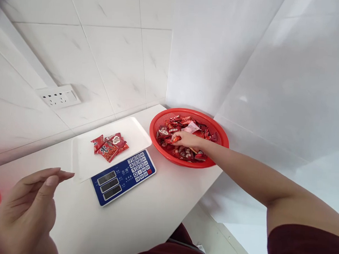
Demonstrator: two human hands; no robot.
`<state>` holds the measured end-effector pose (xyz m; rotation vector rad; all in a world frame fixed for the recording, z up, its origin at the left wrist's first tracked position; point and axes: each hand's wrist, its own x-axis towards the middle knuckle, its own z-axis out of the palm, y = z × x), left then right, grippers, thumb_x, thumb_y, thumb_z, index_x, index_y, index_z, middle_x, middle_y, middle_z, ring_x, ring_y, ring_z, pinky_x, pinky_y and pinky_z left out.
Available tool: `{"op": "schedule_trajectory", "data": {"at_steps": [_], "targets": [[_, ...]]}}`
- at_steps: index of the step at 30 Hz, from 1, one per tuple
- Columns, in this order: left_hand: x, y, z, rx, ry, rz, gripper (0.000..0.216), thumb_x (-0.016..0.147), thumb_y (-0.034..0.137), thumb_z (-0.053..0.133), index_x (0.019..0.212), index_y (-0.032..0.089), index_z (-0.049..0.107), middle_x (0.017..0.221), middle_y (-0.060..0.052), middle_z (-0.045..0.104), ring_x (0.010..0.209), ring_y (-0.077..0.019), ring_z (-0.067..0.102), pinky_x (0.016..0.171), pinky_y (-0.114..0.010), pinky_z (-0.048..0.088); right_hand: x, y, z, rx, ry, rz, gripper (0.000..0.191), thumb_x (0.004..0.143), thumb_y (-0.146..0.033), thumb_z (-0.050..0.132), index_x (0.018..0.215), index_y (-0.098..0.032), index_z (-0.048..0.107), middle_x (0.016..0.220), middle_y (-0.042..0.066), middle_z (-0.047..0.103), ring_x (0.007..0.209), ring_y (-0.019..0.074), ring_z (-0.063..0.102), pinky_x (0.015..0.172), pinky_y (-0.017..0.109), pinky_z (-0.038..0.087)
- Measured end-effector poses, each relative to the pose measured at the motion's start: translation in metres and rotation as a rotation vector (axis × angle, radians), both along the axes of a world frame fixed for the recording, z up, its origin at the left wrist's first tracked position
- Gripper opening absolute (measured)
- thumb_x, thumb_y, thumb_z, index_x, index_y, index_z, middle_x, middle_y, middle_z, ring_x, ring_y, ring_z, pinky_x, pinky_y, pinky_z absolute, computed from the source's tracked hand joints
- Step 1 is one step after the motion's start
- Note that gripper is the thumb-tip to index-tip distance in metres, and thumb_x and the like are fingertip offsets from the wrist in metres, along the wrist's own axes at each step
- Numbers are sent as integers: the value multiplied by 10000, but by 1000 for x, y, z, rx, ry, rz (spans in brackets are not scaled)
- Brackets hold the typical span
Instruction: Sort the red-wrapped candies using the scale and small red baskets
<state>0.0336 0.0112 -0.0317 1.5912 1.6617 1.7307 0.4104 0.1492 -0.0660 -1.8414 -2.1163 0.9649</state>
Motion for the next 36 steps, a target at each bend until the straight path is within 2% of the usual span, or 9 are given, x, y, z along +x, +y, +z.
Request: {"op": "schedule_trajectory", "data": {"at_steps": [5, 9, 16, 20, 23, 28, 31, 34, 36], "targets": [[3, 4, -4, -3, -102, -16, 143, 781, 320, 665, 878, 215, 676, 764, -2, 699, 779, -178, 649, 730, -311, 512, 8, -6, 18, -212, 534, -321, 79, 818, -246, 585, 872, -205, 545, 872, 29, 625, 732, 129, 634, 656, 246, 524], [0, 5, -7, -4, -103, -9, 143, 786, 292, 665, 905, 214, 675, 797, -5, 705, 801, -164, 657, 733, -280, 517, 5, -7, 23, -152, 530, -405, 177, 814, -330, 602, 749, -203, 497, 782, 15, 588, 665, 125, 600, 621, 252, 500], [-6, 3, 3, 56, -102, -120, 92, 824, 263, 619, 891, 217, 662, 764, -2, 689, 745, -137, 658, 669, -248, 533, 11, 6, 9, 336, -137, -154, 101, 788, -242, 533, 824, -177, 601, 944, 104, 646, 926, 238, 578, 809, 329, 424], [-12, 0, 9, 83, -150, -112, 89, 840, 244, 602, 908, 232, 658, 770, 4, 682, 760, -123, 653, 693, -239, 529, -18, 10, 21, 485, -321, -163, 197, 770, -221, 525, 948, -219, 609, 1128, 120, 591, 934, 248, 576, 737, 336, 411], [-14, -3, 12, 113, -194, -114, 89, 838, 241, 603, 906, 229, 660, 762, 1, 673, 757, -125, 652, 693, -245, 530, -68, 0, 38, 370, -255, -98, 249, 831, -454, 485, 777, -223, 560, 779, 62, 645, 716, 222, 579, 609, 307, 387], [-17, -5, 15, 162, -224, -120, 86, 833, 238, 608, 897, 216, 663, 753, -10, 672, 739, -132, 650, 696, -265, 536, -152, -6, 35, 314, -63, 204, 305, 838, -476, 467, 682, -216, 504, 626, -3, 581, 601, 166, 529, 552, 266, 362], [-20, -6, 16, 207, -238, -124, 87, 835, 230, 605, 898, 214, 662, 745, -8, 671, 733, -131, 647, 700, -273, 539, -179, 1, 24, 270, 79, 236, 274, 849, -465, 463, 888, -223, 586, 671, -10, 606, 597, 154, 542, 557, 265, 389], [-23, -7, 18, 235, -247, -117, 84, 837, 224, 602, 894, 212, 662, 738, -3, 668, 726, -126, 645, 697, -271, 540, -190, 7, 18, 251, 202, 217, 416, 848, -448, 488, 1216, -255, 514, 765, -5, 644, 668, 160, 584, 618, 281, 432], [-24, -7, 18, 247, -255, -112, 79, 835, 221, 604, 888, 211, 661, 731, 2, 667, 715, -120, 643, 694, -268, 537, -190, 3, 18, 267, 211, 211, 439, 850, -426, 495, 1261, -271, 496, 756, -8, 641, 686, 163, 586, 641, 289, 438]]}}
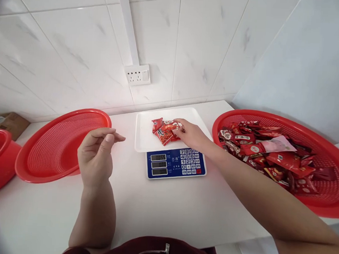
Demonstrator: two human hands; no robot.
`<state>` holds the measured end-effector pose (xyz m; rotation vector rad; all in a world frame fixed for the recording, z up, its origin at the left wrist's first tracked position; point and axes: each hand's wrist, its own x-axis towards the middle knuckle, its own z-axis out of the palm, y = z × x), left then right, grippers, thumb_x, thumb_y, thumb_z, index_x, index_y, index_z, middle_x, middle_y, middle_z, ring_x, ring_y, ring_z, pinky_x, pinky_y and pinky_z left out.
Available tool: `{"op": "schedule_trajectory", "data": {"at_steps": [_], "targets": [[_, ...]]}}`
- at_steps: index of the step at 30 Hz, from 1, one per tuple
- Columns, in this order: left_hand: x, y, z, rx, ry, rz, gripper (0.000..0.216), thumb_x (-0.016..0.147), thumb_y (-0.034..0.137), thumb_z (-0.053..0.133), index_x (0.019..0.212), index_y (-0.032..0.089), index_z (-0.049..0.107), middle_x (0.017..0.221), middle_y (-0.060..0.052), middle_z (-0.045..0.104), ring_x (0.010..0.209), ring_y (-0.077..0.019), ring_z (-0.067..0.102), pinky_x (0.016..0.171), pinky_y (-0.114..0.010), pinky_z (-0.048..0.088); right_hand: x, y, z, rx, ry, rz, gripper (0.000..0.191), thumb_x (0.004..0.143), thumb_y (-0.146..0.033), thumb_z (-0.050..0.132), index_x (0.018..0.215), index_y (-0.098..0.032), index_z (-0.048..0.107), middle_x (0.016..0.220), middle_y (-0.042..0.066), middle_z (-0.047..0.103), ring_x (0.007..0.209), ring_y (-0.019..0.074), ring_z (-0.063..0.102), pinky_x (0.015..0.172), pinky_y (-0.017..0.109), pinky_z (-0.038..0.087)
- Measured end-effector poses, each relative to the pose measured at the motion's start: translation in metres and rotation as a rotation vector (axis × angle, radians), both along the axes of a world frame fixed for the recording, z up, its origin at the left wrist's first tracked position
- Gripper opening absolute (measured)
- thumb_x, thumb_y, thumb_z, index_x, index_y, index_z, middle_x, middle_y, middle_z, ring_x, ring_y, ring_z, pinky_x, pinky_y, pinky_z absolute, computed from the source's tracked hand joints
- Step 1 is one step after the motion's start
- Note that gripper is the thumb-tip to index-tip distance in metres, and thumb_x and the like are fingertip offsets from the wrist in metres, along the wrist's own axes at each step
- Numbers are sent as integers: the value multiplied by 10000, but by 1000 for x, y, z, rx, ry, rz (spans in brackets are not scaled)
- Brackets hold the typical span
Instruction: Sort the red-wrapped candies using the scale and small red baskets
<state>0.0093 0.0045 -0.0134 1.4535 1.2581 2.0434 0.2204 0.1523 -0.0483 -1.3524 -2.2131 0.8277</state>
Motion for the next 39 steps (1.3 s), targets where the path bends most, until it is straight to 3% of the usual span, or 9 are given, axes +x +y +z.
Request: {"op": "schedule_trajectory", "data": {"at_steps": [5, 9, 12, 17, 20, 26, 33, 39], "targets": [[-2, 0, 0, 47, -21, 35, 70, 829, 247, 610, 868, 211, 655, 688, 14, 649, 677, -116, 633, 674, -270, 533, 15, -37, -3, 24, 43, -110, 289, 841, -403, 504, 1062, -257, 620, 699, -1, 609, 639, 155, 551, 622, 280, 432], [-2, 2, 0, 85, -13, 95, 87, 829, 292, 607, 861, 223, 648, 664, 29, 623, 638, -111, 621, 655, -277, 530, 24, -82, -30, -28, 114, -119, 274, 818, -466, 504, 884, -234, 634, 748, 35, 638, 676, 177, 564, 610, 279, 439], [0, 5, -1, 88, -11, 113, 111, 841, 317, 588, 851, 223, 647, 648, 32, 611, 627, -113, 617, 648, -283, 524, 17, -117, -61, -141, 177, 54, 311, 851, -471, 443, 748, -224, 600, 710, 36, 638, 650, 168, 562, 590, 268, 432], [7, 7, -3, 35, 24, 92, 163, 853, 362, 566, 853, 216, 640, 646, 25, 619, 635, -122, 621, 670, -303, 527, -11, -157, -101, -176, 139, 545, 319, 896, -392, 422, 717, -199, 602, 678, 30, 645, 620, 142, 563, 603, 252, 400], [9, 8, -5, 10, 48, 59, 150, 853, 347, 572, 860, 214, 641, 661, 16, 629, 652, -124, 623, 668, -297, 527, -21, -161, -109, -160, 95, 625, 309, 895, -377, 433, 727, -193, 614, 683, 30, 656, 632, 143, 569, 606, 253, 384], [13, 11, -8, -46, 69, 46, 133, 840, 331, 592, 871, 210, 640, 678, 9, 635, 673, -123, 629, 684, -286, 535, -19, -156, -109, -268, 178, 531, 296, 900, -378, 432, 796, -186, 632, 724, 27, 652, 645, 128, 566, 618, 232, 412], [19, 13, -14, -104, 171, 30, 121, 845, 291, 589, 917, 206, 637, 758, -8, 661, 729, -130, 650, 727, -286, 528, -19, -156, -108, -271, 186, 552, 289, 904, -361, 419, 835, -190, 642, 808, 43, 682, 723, 147, 595, 672, 250, 432], [17, 18, -21, -271, 384, 45, 208, 859, 311, 558, 1036, 209, 598, 993, -68, 662, 925, -173, 634, 834, -334, 514, -19, -158, -109, -261, 171, 537, 242, 875, -318, 454, 843, -191, 657, 816, 41, 685, 720, 150, 599, 674, 246, 434]]}}
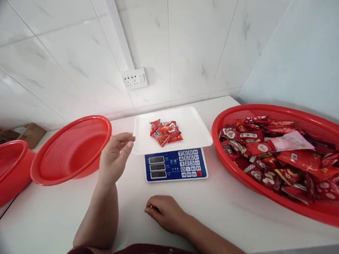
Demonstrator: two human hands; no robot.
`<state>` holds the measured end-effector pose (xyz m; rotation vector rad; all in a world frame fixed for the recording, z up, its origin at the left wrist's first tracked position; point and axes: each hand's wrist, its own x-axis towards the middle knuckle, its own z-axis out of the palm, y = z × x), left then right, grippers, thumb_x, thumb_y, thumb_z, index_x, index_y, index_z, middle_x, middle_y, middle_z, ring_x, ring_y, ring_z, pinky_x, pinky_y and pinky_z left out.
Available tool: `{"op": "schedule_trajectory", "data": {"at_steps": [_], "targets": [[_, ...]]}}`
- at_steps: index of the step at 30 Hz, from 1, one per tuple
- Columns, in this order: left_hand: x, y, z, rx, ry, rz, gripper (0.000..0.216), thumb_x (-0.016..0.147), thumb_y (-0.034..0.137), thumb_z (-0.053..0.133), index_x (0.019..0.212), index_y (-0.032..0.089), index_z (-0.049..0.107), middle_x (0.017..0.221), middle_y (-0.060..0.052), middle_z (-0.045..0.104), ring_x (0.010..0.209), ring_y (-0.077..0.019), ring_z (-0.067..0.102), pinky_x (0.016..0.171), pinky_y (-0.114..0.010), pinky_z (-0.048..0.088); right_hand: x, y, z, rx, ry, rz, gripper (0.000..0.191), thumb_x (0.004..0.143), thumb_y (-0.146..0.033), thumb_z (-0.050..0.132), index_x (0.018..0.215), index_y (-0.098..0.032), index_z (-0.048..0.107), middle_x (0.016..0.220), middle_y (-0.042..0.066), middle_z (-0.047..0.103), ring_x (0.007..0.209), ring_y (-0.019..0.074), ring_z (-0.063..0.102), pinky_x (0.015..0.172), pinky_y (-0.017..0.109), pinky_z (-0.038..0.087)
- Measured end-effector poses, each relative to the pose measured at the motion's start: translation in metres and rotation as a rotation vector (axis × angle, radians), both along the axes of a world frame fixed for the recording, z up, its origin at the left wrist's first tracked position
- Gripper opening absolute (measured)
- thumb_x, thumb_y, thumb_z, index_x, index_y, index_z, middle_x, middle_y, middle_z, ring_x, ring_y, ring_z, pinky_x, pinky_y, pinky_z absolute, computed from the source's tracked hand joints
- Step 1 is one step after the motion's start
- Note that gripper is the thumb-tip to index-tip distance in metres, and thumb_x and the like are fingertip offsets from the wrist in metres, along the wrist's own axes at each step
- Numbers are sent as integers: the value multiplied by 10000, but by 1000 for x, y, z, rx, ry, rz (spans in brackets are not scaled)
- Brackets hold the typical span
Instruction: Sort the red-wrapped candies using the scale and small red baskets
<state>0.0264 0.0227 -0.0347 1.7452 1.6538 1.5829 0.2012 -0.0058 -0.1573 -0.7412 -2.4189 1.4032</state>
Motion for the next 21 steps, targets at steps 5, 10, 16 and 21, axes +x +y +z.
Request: {"op": "schedule_trajectory", "data": {"at_steps": [5, 10, 16, 21], "targets": [[10, 32, -11, -159, 348, -92, 451, 853, 409, 542, 1268, 254, 456, 1351, -121, 464, 1272, -260, 416, 1011, -460, 395, 1, -1, 1, -12, -7, -7, 203, 846, -290, 480, 844, -209, 666, 830, 33, 688, 745, 158, 611, 690, 245, 443], [26, 77, -13, -367, 707, -320, 793, 743, 648, 544, 1408, 303, 283, 1545, -102, 130, 1415, -332, 1, 1110, -571, 130, 3, -3, 6, -20, -33, 5, 182, 815, -282, 499, 832, -221, 670, 824, 29, 680, 746, 166, 604, 685, 247, 446], [29, 113, -8, -478, 935, -409, 913, 690, 740, 498, 1434, 282, 236, 1546, -123, 115, 1408, -362, -24, 1047, -684, 20, 7, -5, 5, -39, -91, -7, 201, 806, -289, 511, 918, -227, 666, 847, 35, 657, 738, 170, 588, 668, 252, 442], [18, 115, -12, -552, 874, -356, 1003, 683, 669, 580, 1463, 253, 107, 1509, -156, 224, 1389, -346, 161, 1041, -588, 260, 9, -5, 4, -55, -102, 29, 267, 800, -305, 522, 1013, -214, 654, 857, 51, 648, 744, 183, 587, 683, 270, 446]]}}
